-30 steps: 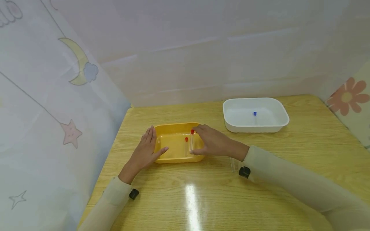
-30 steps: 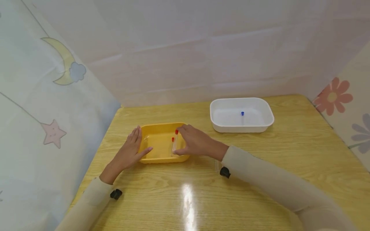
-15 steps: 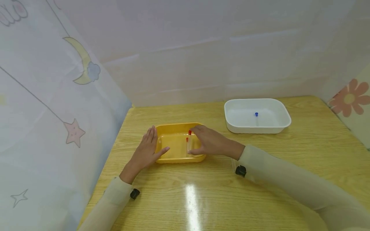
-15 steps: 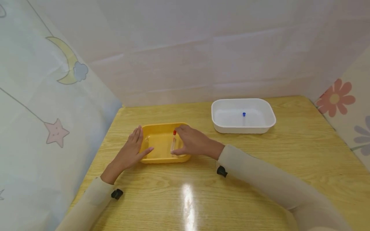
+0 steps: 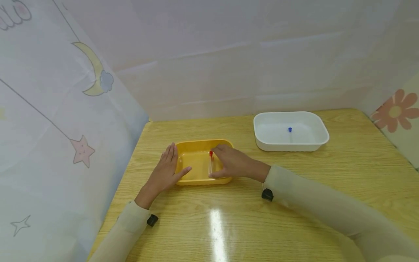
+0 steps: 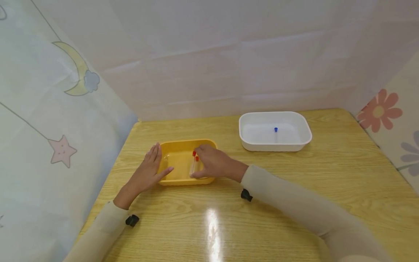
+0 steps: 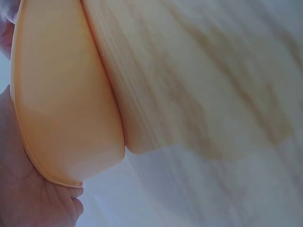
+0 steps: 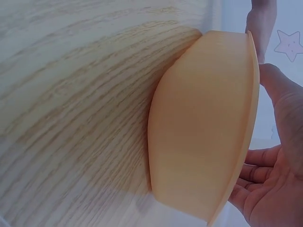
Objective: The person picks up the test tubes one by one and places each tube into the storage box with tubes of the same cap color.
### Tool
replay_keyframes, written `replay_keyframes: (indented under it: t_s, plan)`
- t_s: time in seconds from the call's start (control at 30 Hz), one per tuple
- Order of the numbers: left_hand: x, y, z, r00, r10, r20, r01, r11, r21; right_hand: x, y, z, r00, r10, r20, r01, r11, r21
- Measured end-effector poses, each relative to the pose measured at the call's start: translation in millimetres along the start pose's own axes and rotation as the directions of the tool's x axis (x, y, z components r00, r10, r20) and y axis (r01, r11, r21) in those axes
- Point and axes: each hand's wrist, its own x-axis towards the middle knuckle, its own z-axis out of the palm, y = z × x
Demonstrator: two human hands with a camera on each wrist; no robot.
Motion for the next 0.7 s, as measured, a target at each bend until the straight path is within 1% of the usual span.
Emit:
replay_keyframes:
  t_s: [0.23,0.43,0.7]
  plan:
    - [0.2,0.6,0.0,1.0,0.002,-0.004,-0.002,1.0,0.0,5.0,-1.4,2.8,1.0,-0.014,-0.001,0.014,0.999,-0.031]
    - [0.3,1.9,-1.3,1.0,-0.002,-0.003,0.002,1.0,-0.004,9.5,-2.0,5.3,1.0,-0.002,0.015,0.003,0.999,-0.049]
    - [0.0,3.5,-2.2,1.0,-0.008,0.005,0.008,1.0,0.0,14.2,-2.4,8.9,0.999,-0.011,0.031,0.013,0.998,-0.068]
